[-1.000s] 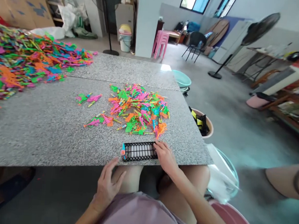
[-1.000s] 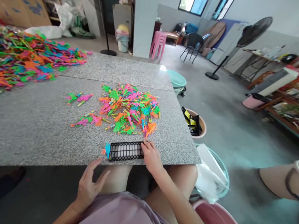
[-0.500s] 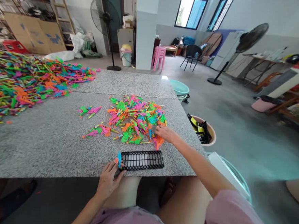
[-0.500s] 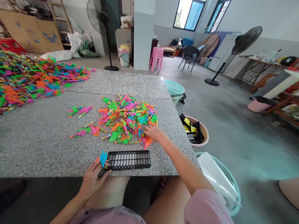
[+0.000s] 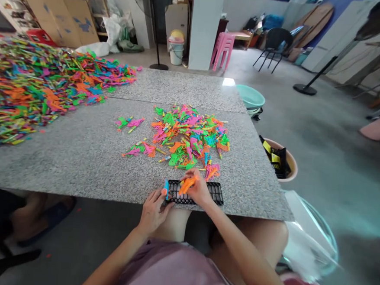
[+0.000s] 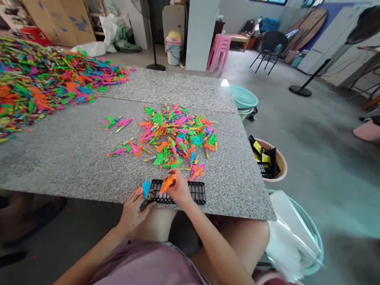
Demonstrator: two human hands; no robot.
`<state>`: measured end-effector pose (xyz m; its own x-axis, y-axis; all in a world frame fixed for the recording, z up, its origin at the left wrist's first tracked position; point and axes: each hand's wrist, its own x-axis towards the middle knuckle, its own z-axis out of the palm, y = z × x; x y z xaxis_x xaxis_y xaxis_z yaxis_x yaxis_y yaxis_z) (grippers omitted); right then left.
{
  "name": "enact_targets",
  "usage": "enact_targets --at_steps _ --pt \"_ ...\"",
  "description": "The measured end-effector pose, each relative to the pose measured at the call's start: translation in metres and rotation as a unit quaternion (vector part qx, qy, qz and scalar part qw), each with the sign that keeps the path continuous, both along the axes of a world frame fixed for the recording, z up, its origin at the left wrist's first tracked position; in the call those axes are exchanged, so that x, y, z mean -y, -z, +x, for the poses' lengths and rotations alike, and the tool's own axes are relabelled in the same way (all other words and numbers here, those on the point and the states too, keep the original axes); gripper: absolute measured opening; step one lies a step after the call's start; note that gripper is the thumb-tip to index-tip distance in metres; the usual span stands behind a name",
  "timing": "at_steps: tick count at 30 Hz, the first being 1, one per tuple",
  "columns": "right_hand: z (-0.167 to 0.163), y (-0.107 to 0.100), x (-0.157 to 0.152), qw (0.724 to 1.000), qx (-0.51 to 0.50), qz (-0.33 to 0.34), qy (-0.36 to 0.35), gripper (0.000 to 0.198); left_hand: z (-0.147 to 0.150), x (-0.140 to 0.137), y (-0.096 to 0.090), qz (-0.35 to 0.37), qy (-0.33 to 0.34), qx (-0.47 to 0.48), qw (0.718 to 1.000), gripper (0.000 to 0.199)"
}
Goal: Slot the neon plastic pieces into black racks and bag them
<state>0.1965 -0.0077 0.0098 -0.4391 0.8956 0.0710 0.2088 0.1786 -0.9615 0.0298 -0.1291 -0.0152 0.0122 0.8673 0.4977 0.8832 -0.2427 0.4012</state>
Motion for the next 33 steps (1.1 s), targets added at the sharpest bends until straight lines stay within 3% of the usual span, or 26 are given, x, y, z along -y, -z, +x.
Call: enact_targets --at_steps 4,9,16,20,24,28,33 --pt "-0.038 -0.009 0.008 0.999 0.031 0.011 -0.021 0.036 0.002 0.001 -0.005 -0.013 0.003 0.005 1.000 0.023" --pt "-0.038 -0.025 -0.006 0.978 0.171 0.100 -0.071 0.022 0.004 0.001 -0.005 -0.011 0.013 0.023 1.000 0.021" --pt "-0.044 -0.028 -0.002 0.926 0.324 0.162 -0.106 0.042 0.003 0.002 -0.002 -0.016 0.011 0.041 0.999 0.020" --pt "-0.048 -0.027 -0.003 0.916 0.335 0.181 -0.123 0.046 0.002 0.001 -0.004 -0.013 0.011 0.043 0.999 0.020" --pt "-0.047 -0.024 -0.003 0.912 0.340 0.192 -0.122 0.037 0.001 -0.001 -0.006 -0.010 0.010 0.040 0.999 0.021" --pt "-0.045 -0.020 0.002 0.928 0.304 0.190 -0.099 0.021 -0.003 -0.002 -0.003 -0.010 0.016 0.035 0.999 0.021" --pt "-0.055 -0.014 0.012 0.919 0.289 0.256 -0.080 0.017 -0.009 -0.004 -0.001 -0.016 0.023 0.027 0.999 0.021"
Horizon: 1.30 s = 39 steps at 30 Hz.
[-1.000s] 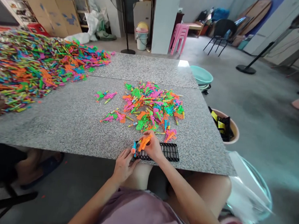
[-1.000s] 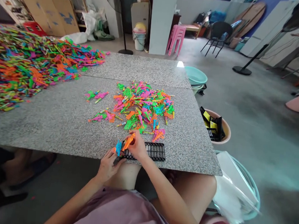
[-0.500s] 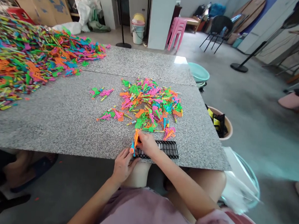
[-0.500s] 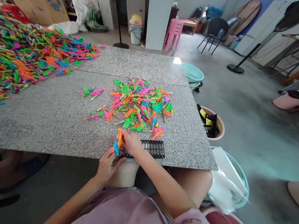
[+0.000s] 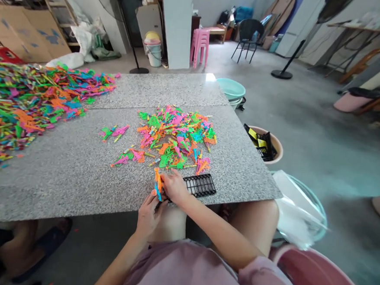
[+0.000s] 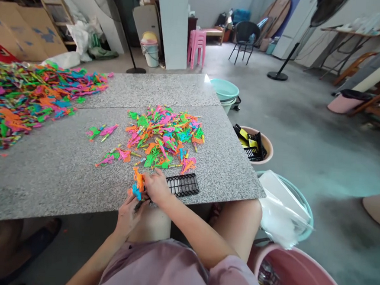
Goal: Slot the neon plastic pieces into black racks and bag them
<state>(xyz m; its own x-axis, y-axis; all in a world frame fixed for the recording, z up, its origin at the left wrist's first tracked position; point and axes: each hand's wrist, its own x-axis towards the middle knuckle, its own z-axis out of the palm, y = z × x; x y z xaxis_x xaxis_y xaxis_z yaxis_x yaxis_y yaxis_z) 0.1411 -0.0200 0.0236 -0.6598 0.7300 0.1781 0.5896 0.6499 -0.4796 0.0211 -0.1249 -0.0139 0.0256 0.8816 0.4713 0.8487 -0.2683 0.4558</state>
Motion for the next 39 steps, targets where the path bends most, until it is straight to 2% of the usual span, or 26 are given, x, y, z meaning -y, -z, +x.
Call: enact_targets --at_steps 2,4,6,7,8,9,10,12,14,16,18,20,22,25,27,29,31,32,34,36,38,39 --pt "0.003 0.002 0.003 1.000 -0.007 0.003 -0.007 0.017 -0.001 -0.001 -0.002 0.002 0.002 -0.005 1.000 0.020" --pt "0.020 0.002 0.001 0.999 -0.038 0.017 -0.001 0.024 0.000 -0.001 -0.004 0.008 0.007 -0.009 1.000 0.020" --pt "0.052 0.001 -0.009 0.995 -0.068 0.052 0.057 0.033 -0.001 0.003 -0.005 0.014 0.014 -0.012 1.000 0.020" --pt "0.072 -0.001 -0.018 0.989 -0.067 0.067 0.114 0.035 -0.002 0.005 -0.005 0.018 0.014 -0.008 1.000 0.021" --pt "0.092 -0.004 -0.028 0.979 -0.051 0.078 0.183 0.033 -0.003 0.009 -0.006 0.022 0.007 0.004 1.000 0.025" --pt "0.110 -0.007 -0.041 0.972 -0.018 0.087 0.219 0.031 -0.004 0.012 -0.009 0.029 -0.009 0.025 0.999 0.032" --pt "0.126 -0.012 -0.055 0.970 0.019 0.100 0.221 0.030 -0.007 0.014 -0.014 0.044 -0.032 0.052 0.997 0.043" --pt "0.144 -0.019 -0.082 0.978 0.101 0.121 0.137 0.027 -0.012 0.015 -0.031 0.087 -0.075 0.090 0.989 0.062" --pt "0.145 -0.023 -0.103 0.975 0.169 0.137 0.038 0.023 -0.019 0.007 -0.054 0.113 -0.059 0.059 0.990 0.065" --pt "0.139 -0.023 -0.115 0.964 0.212 0.155 -0.029 0.020 -0.025 -0.006 -0.076 0.078 0.044 -0.018 0.996 0.051" --pt "0.136 -0.019 -0.120 0.950 0.242 0.179 -0.084 0.019 -0.030 -0.021 -0.090 0.019 0.141 -0.057 0.988 0.036" --pt "0.139 -0.014 -0.121 0.933 0.265 0.205 -0.131 0.020 -0.034 -0.032 -0.094 -0.020 0.188 -0.058 0.980 0.032" --pt "0.149 -0.012 -0.122 0.920 0.282 0.222 -0.155 0.021 -0.036 -0.039 -0.093 -0.029 0.202 -0.060 0.977 0.034" --pt "0.169 -0.017 -0.121 0.929 0.268 0.219 -0.129 0.022 -0.041 -0.041 -0.090 -0.005 0.198 -0.108 0.974 0.043" --pt "0.178 -0.024 -0.115 0.955 0.214 0.196 -0.057 0.020 -0.043 -0.041 -0.090 0.030 0.183 -0.158 0.970 0.051" --pt "0.177 -0.028 -0.099 0.981 0.122 0.144 0.036 0.014 -0.044 -0.039 -0.090 0.075 0.179 -0.200 0.960 0.058" --pt "0.162 -0.027 -0.071 0.992 0.014 0.041 0.115 0.005 -0.042 -0.037 -0.089 0.109 0.187 -0.216 0.952 0.062" --pt "0.150 -0.024 -0.054 0.989 -0.038 -0.028 0.137 0.005 -0.040 -0.036 -0.089 0.113 0.197 -0.213 0.950 0.064" --pt "0.122 -0.015 -0.016 0.960 -0.139 -0.188 0.156 0.011 -0.037 -0.035 -0.087 0.100 0.212 -0.186 0.954 0.063" --pt "0.093 -0.006 0.018 0.909 -0.251 -0.300 0.143 0.017 -0.035 -0.034 -0.085 0.076 0.219 -0.156 0.960 0.058" --pt "0.068 0.001 0.041 0.871 -0.323 -0.345 0.133 0.022 -0.035 -0.032 -0.085 0.053 0.221 -0.135 0.965 0.051" --pt "0.058 0.003 0.049 0.863 -0.337 -0.351 0.131 0.022 -0.035 -0.031 -0.086 0.039 0.223 -0.128 0.966 0.046"
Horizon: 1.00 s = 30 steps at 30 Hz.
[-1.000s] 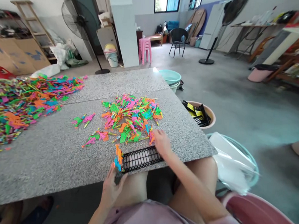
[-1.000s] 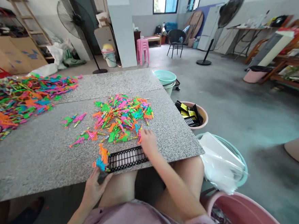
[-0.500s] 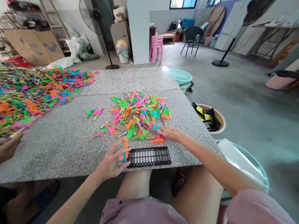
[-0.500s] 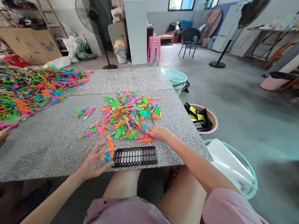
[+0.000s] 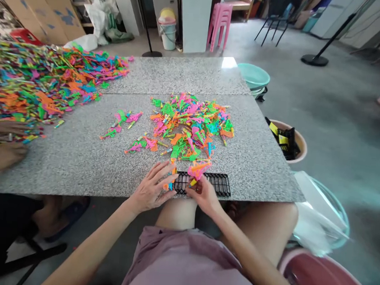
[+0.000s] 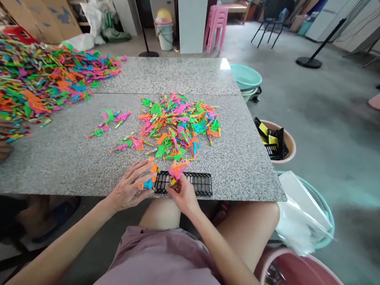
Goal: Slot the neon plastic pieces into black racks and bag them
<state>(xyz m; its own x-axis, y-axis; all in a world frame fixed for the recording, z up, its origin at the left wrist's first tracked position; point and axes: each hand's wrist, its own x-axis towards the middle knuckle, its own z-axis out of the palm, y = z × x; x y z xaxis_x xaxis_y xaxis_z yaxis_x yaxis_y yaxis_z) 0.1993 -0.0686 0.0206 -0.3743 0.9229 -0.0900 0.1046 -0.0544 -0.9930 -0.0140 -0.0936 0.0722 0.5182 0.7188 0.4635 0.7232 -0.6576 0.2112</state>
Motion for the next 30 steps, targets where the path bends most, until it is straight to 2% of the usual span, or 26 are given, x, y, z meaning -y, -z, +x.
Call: enact_targets --at_steps 2,4,8,11,14,16,19,23,25,26,28,30 --pt "-0.015 0.003 0.007 1.000 0.026 0.008 -0.010 0.016 -0.001 0.002 -0.002 -0.033 0.003 0.009 0.999 0.038" --pt "-0.024 0.002 0.009 0.992 0.113 0.050 -0.029 0.007 -0.001 0.004 -0.005 -0.061 0.005 0.018 0.998 0.032" --pt "-0.032 -0.009 0.008 0.933 0.319 0.157 -0.055 0.009 0.002 0.010 -0.008 -0.115 -0.005 0.027 0.993 0.026" --pt "-0.034 -0.024 0.004 0.888 0.401 0.198 -0.106 0.012 0.004 0.012 -0.006 -0.134 -0.012 0.035 0.990 0.036" --pt "-0.037 -0.036 -0.001 0.863 0.438 0.208 -0.144 0.012 0.005 0.009 -0.002 -0.127 0.004 0.038 0.991 0.054" --pt "-0.039 -0.038 -0.003 0.860 0.450 0.184 -0.154 0.012 0.006 0.006 0.003 -0.091 0.005 0.032 0.995 0.057" --pt "-0.037 -0.034 -0.001 0.866 0.443 0.173 -0.153 0.014 0.009 0.002 0.008 -0.003 -0.036 0.026 0.999 0.042" --pt "-0.021 -0.022 -0.011 0.895 0.343 0.222 -0.179 0.020 0.013 0.005 0.011 0.074 -0.077 0.015 0.994 0.036" --pt "-0.008 -0.020 -0.032 0.902 0.320 0.254 -0.137 0.025 0.014 0.007 0.011 0.071 -0.055 0.017 0.996 0.037" --pt "-0.003 -0.021 -0.046 0.896 0.340 0.270 -0.097 0.025 0.014 0.006 0.011 0.059 -0.038 0.023 0.997 0.038" --pt "0.006 -0.024 -0.075 0.854 0.425 0.296 -0.045 0.026 0.013 0.005 0.012 0.025 -0.005 0.039 0.999 0.037" --pt "0.012 -0.029 -0.096 0.801 0.494 0.326 -0.085 0.028 0.011 0.004 0.013 -0.001 0.011 0.053 0.999 0.036"
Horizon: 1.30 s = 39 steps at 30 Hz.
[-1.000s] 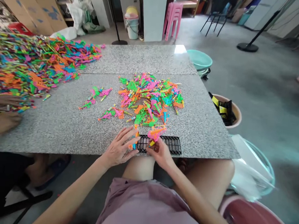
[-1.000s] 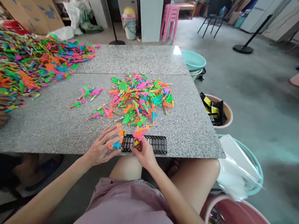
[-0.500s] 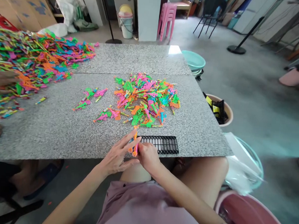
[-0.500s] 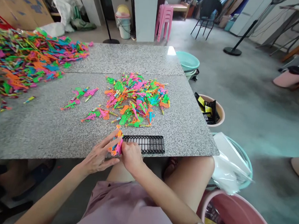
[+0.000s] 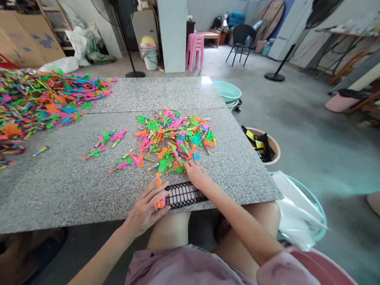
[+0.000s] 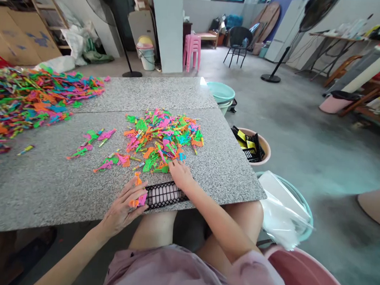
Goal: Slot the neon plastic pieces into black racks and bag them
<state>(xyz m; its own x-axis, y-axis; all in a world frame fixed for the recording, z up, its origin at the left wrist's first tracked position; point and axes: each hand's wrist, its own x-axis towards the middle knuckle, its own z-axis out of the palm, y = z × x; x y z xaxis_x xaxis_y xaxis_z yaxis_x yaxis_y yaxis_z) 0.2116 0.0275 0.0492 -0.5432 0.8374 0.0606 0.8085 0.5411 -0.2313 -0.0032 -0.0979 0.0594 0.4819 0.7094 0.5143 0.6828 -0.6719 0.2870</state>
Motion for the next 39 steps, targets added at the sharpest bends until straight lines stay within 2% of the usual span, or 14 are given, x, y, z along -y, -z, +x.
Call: enact_targets --at_steps 2,4,7,9,12,14,15,17,22,26,29,31,35,39 --pt "0.006 -0.003 -0.008 0.996 0.054 -0.006 -0.067 0.031 -0.003 0.001 0.001 -0.017 -0.001 0.004 1.000 0.035" --pt "0.016 -0.001 -0.005 0.994 0.037 -0.030 -0.098 0.034 -0.005 0.004 0.001 -0.032 -0.008 0.004 0.999 0.034" --pt "0.031 0.008 0.010 0.981 -0.144 -0.114 -0.064 0.036 -0.005 0.007 0.000 -0.050 -0.010 0.006 0.999 0.033" --pt "0.036 0.017 0.021 0.926 -0.319 -0.202 -0.011 0.031 -0.003 0.006 0.000 -0.057 -0.004 0.013 0.998 0.033" --pt "0.029 0.026 0.033 0.807 -0.494 -0.315 0.073 0.028 0.000 0.005 0.001 -0.064 0.000 0.025 0.998 0.031" --pt "0.018 0.028 0.038 0.763 -0.532 -0.350 0.115 0.033 0.000 0.005 0.002 -0.068 -0.001 0.025 0.997 0.031" --pt "0.012 0.028 0.040 0.758 -0.533 -0.356 0.121 0.033 -0.001 0.005 0.002 -0.071 -0.004 0.026 0.997 0.030" --pt "-0.001 0.024 0.041 0.783 -0.509 -0.343 0.104 0.028 -0.002 0.006 0.003 -0.073 -0.008 0.028 0.997 0.030" --pt "-0.038 0.014 0.042 0.897 -0.378 -0.223 0.042 0.015 -0.002 0.009 0.004 -0.071 -0.010 0.023 0.997 0.029" --pt "-0.058 0.009 0.041 0.960 -0.219 -0.172 -0.005 0.024 -0.001 0.010 0.004 -0.069 -0.010 0.022 0.997 0.027" --pt "-0.061 0.003 0.039 0.977 -0.143 -0.155 -0.014 0.044 -0.001 0.009 0.003 -0.048 -0.016 0.017 0.999 0.030" --pt "-0.060 -0.003 0.037 0.981 -0.117 -0.150 -0.033 0.048 -0.001 0.007 0.002 -0.027 -0.010 0.016 0.999 0.033" --pt "-0.063 -0.010 0.038 0.979 -0.109 -0.156 -0.067 0.029 -0.001 0.003 0.002 -0.021 0.027 0.004 0.999 0.034" --pt "-0.071 -0.005 0.044 0.975 -0.135 -0.157 -0.076 0.021 -0.004 0.003 0.002 -0.001 0.014 0.006 1.000 0.038"
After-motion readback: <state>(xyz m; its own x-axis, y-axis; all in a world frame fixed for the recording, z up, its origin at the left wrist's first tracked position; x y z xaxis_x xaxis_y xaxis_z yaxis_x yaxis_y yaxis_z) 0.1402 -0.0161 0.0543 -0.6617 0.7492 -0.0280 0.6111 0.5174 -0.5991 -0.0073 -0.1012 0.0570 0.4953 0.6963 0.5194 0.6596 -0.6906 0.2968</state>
